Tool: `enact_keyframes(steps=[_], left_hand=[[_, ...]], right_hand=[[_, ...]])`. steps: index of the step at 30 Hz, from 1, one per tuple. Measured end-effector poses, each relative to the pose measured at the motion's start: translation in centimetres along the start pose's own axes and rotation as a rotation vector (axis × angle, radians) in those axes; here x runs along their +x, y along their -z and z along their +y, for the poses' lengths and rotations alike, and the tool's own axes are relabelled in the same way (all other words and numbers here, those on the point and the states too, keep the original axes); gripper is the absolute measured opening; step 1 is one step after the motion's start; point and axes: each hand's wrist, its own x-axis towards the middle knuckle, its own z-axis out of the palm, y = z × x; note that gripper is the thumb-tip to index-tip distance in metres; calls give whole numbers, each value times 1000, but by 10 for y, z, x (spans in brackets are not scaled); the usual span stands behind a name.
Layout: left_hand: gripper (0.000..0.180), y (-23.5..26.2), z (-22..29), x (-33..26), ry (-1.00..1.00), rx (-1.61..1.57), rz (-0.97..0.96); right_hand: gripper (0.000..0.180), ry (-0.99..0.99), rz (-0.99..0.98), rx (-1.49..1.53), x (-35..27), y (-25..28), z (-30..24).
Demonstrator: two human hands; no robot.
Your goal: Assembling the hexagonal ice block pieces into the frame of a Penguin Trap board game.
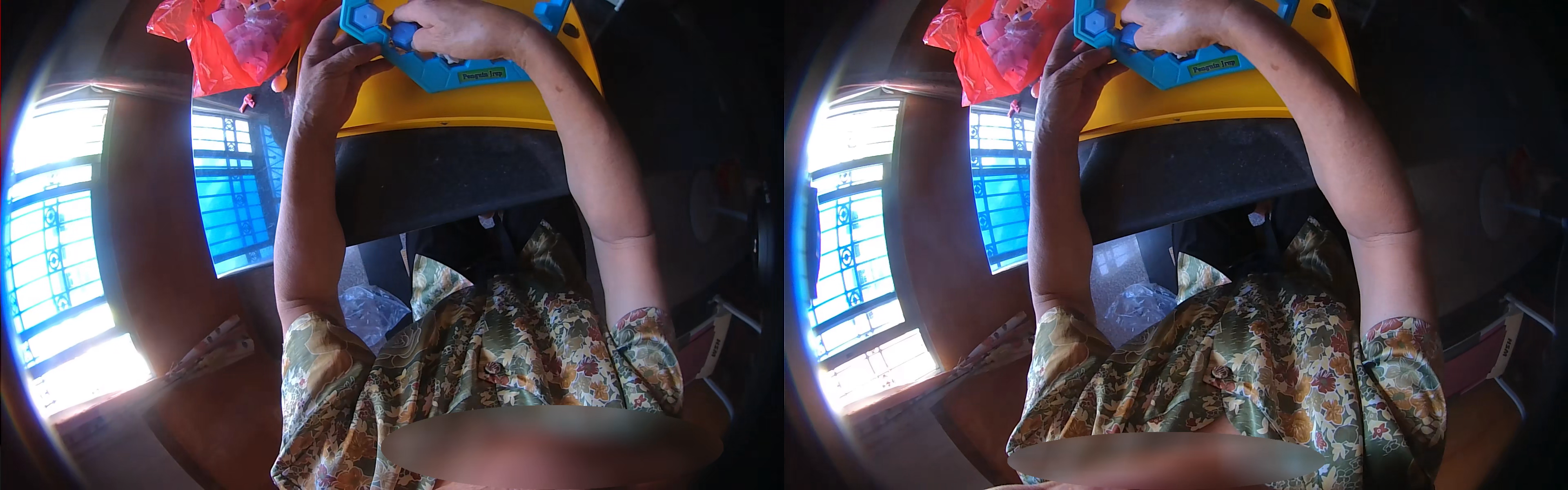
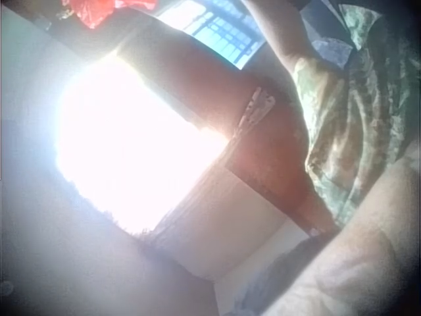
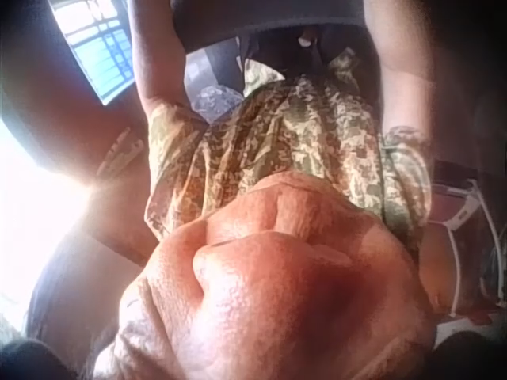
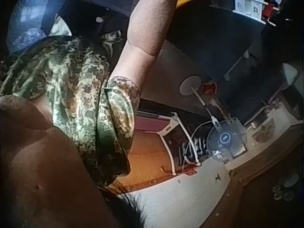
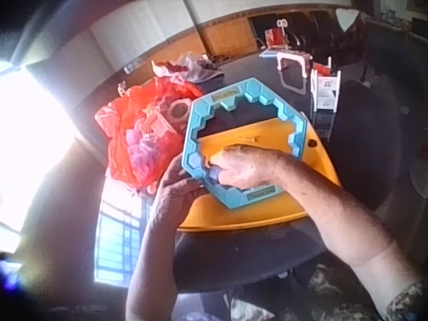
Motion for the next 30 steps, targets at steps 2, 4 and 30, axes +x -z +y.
enact_keyframes(steps=[2,4,30], left_hand=[[47,-3,0,0,-3,18,5],[46,-4,-1,-2,15,-8,-16],[46,6,-5,-1,9,26,-8]], right_hand=[[30,63,14,46,-2,3,5],[29,-87,-204,234,-3,14,1],[27,-207,-49,803,-6,7,-2]])
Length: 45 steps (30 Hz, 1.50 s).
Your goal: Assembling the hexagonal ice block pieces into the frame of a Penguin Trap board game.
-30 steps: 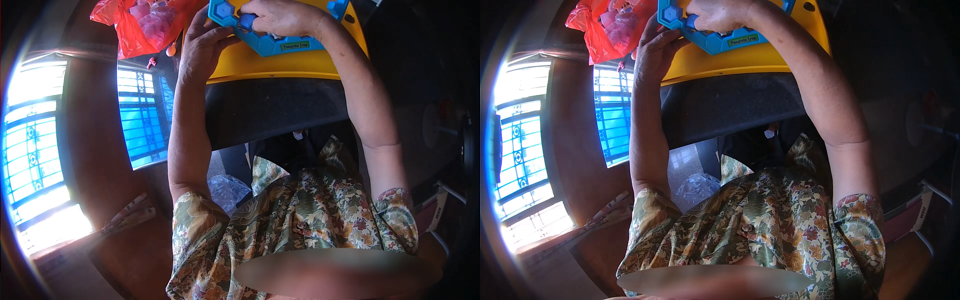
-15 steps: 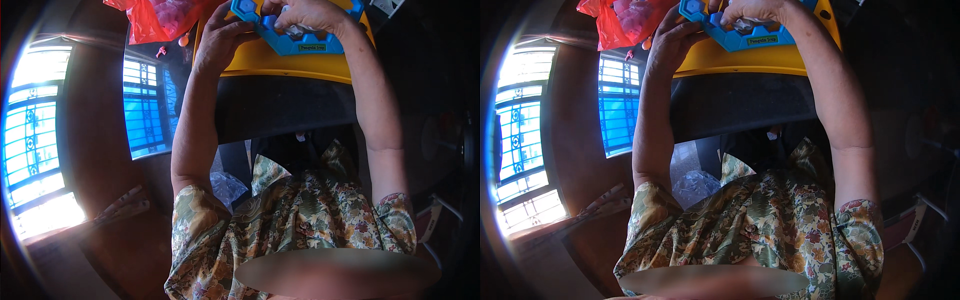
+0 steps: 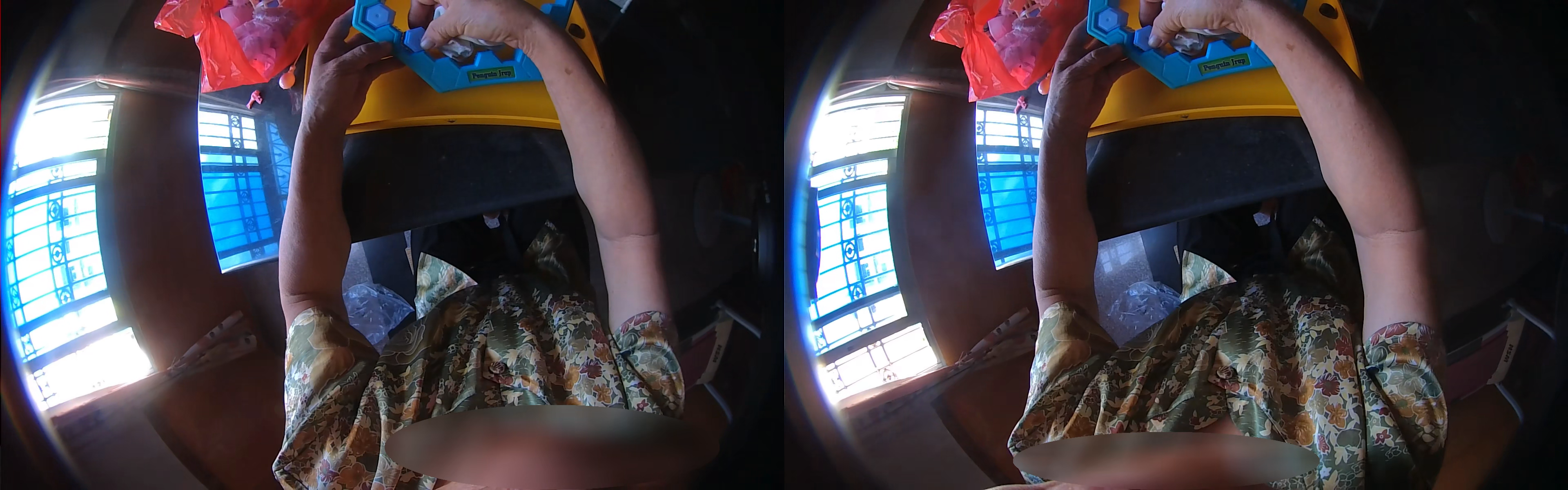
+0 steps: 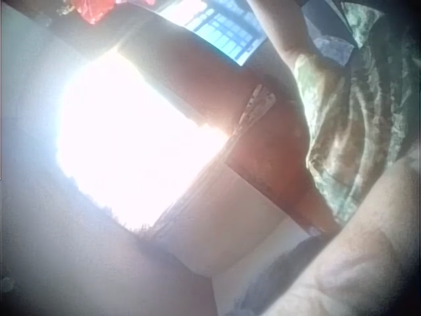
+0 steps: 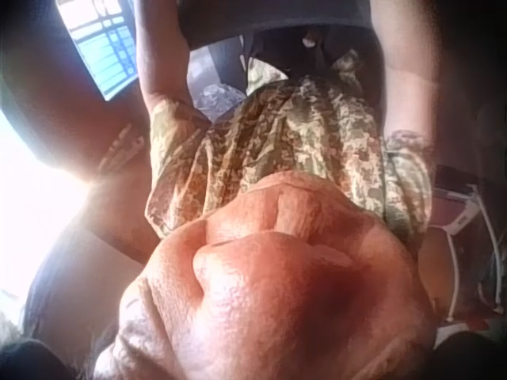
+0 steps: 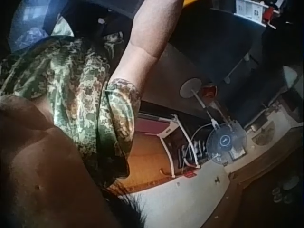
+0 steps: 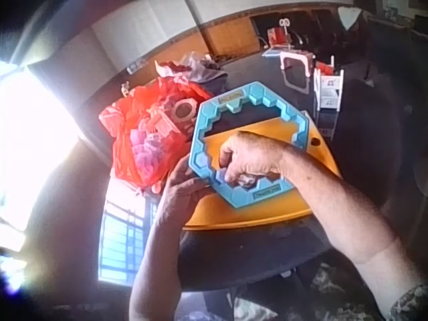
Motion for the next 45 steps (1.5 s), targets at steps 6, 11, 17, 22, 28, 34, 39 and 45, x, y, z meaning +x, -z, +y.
enact_keyframes(steps=[6,11,17,22,28,34,39,45], left_hand=[[46,-11,2,-1,-9,69,28],[45,-10,3,-3,-28,85,26],[51,-37,13,-4,49,-28,56],[47,-24,12,-4,2,1,24],[46,-20,11,-3,-28,98,4],[45,-19,7,-5,-2,94,41],[44,-45,13,-6,62,20,89],[43,-6,11,-6,-290,845,-98]], right_hand=[[26,-10,7,-44,2,3,3],[23,-11,34,-85,2,-2,1],[20,-37,29,-8,3,3,8],[19,-42,-24,86,2,2,6],[19,-49,-42,116,2,5,8],[15,-51,-64,135,4,4,11],[15,-12,-86,-25,4,6,12],[19,53,-17,-197,-12,10,-14]])
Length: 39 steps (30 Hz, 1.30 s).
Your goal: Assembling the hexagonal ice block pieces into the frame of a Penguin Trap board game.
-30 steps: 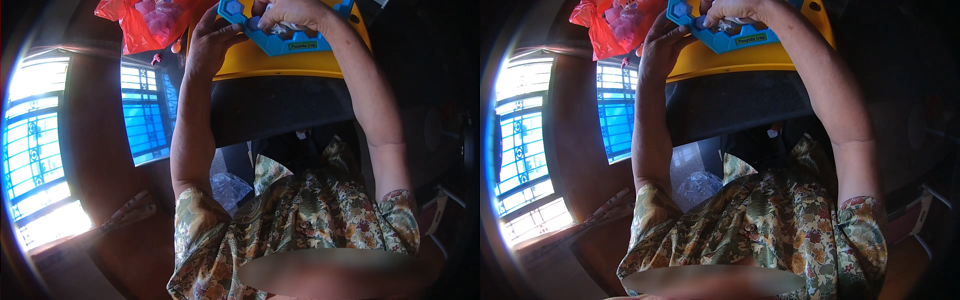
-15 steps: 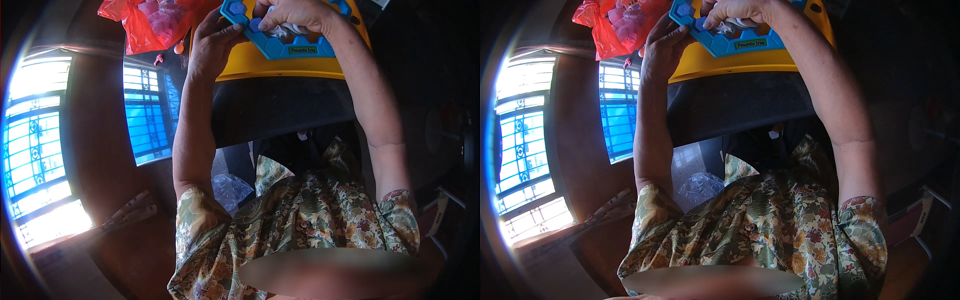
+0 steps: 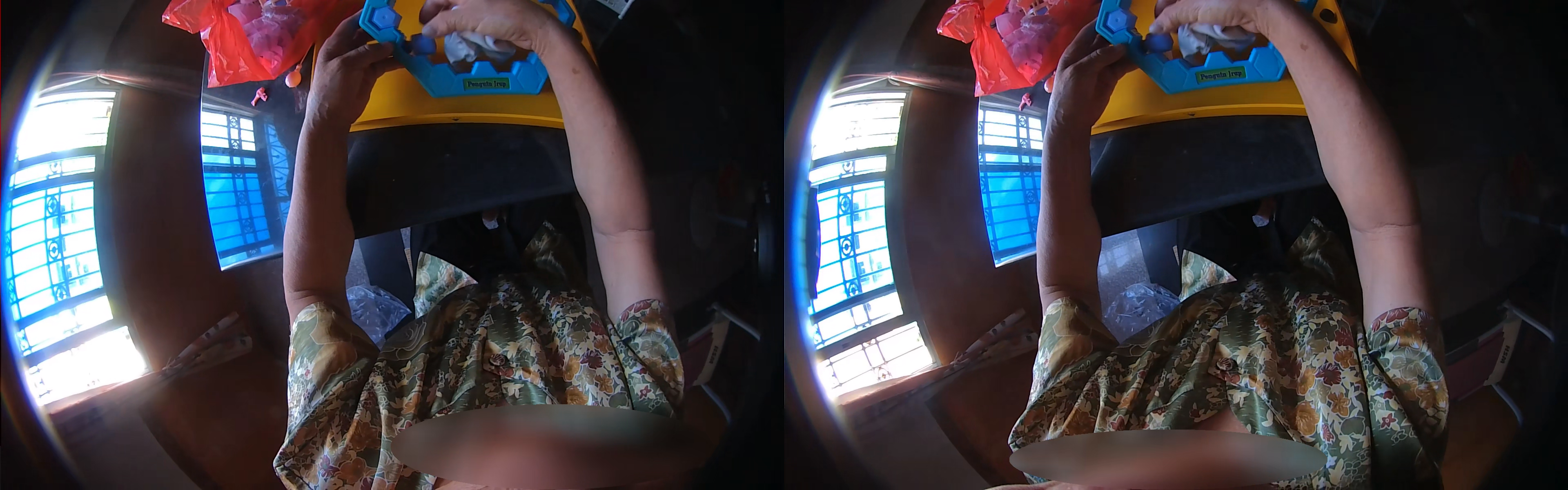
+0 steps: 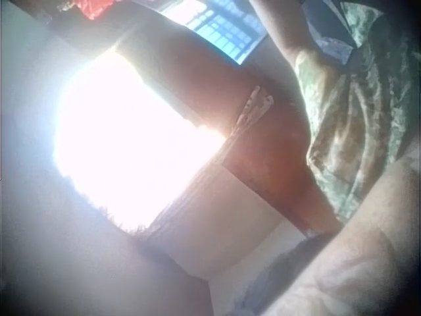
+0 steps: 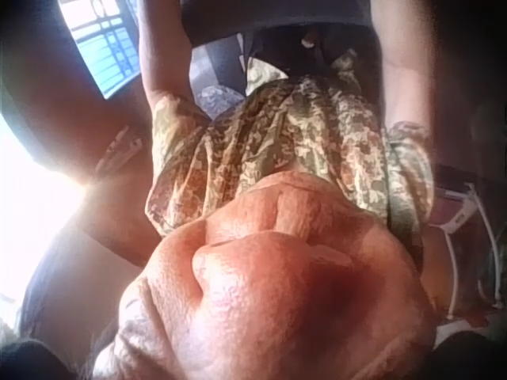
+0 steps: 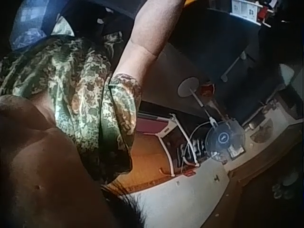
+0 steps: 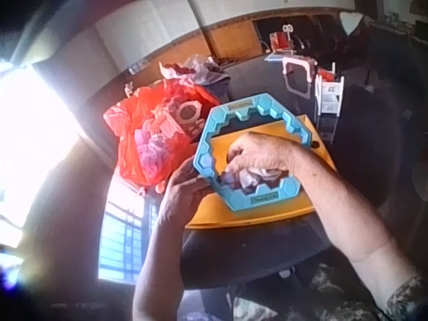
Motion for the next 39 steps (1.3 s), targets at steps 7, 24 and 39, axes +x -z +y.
enact_keyframes(steps=[7,24,39], left_hand=[[48,-6,13,9,328,-917,177],[53,-14,17,11,248,-992,195],[52,-16,31,8,335,-867,169]], right_hand=[[42,19,9,-183,8,11,2],[26,120,17,-873,15,-5,23],[26,81,44,-46,11,-8,12]])
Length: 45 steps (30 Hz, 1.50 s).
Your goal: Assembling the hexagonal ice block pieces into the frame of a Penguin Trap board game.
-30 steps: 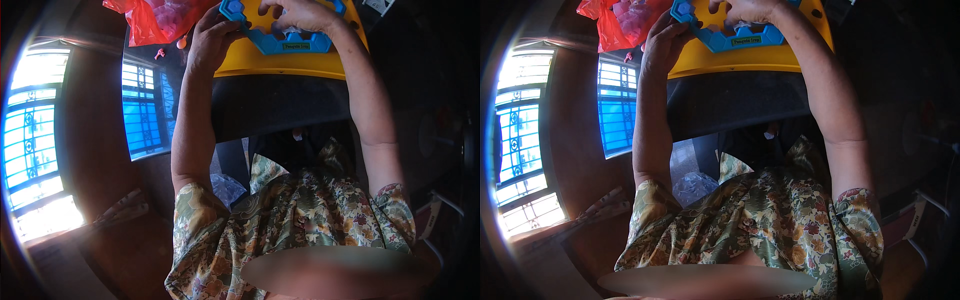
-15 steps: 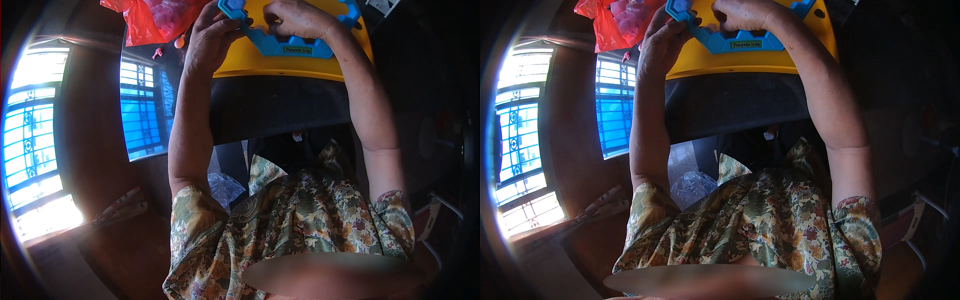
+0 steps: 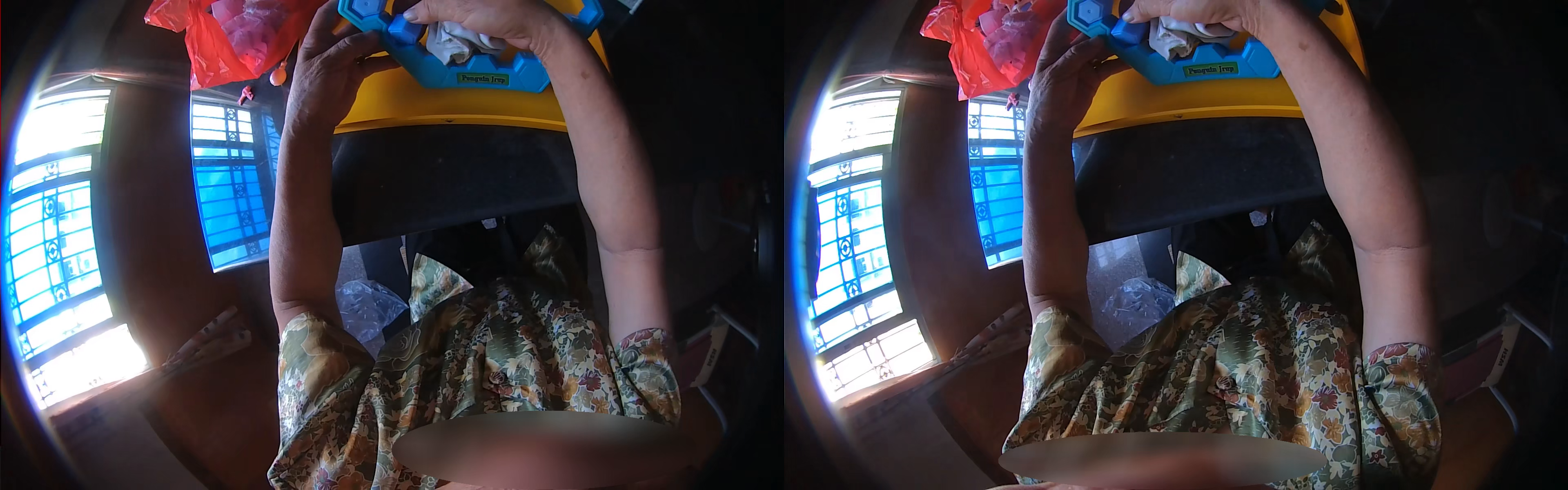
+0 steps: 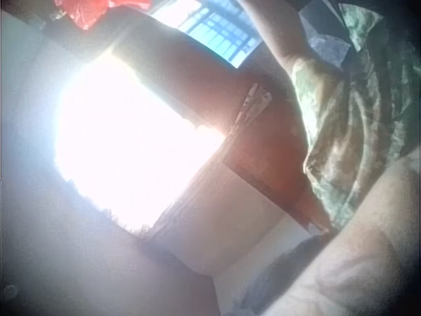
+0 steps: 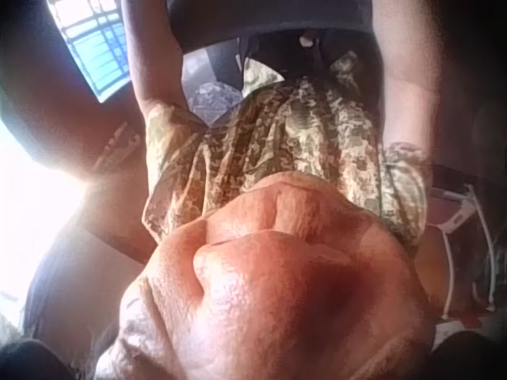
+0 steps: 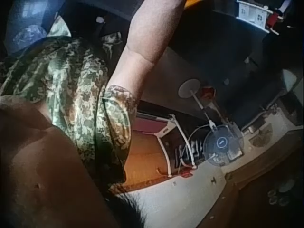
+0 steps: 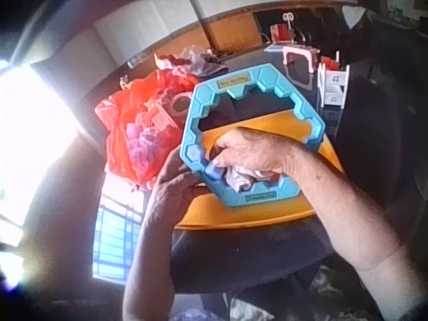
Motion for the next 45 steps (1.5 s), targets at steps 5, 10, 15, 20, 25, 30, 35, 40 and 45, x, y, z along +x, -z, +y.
enact_keyframes(steps=[5,10,15,20,25,30,35,40,45], left_hand=[[51,7,-3,3,0,2,-13],[52,-2,3,2,13,34,4],[54,4,0,1,17,0,-5],[55,3,-1,5,29,-20,-18],[54,4,-2,6,26,-18,-22],[56,4,0,6,52,-51,-53],[58,3,0,5,45,-72,-58],[60,8,-2,8,53,-28,-71],[62,7,1,12,-18,-83,-135]], right_hand=[[25,-20,53,-161,3,-4,-3],[23,145,175,-109,0,-11,1],[19,-25,85,-128,3,-8,-10],[26,-123,-41,39,0,0,-7],[32,-104,79,19,-5,-4,-20],[26,-116,14,193,8,-1,8],[23,-110,1,233,10,1,14],[24,-158,-18,204,7,1,3],[23,-50,0,141,13,-1,-3]])
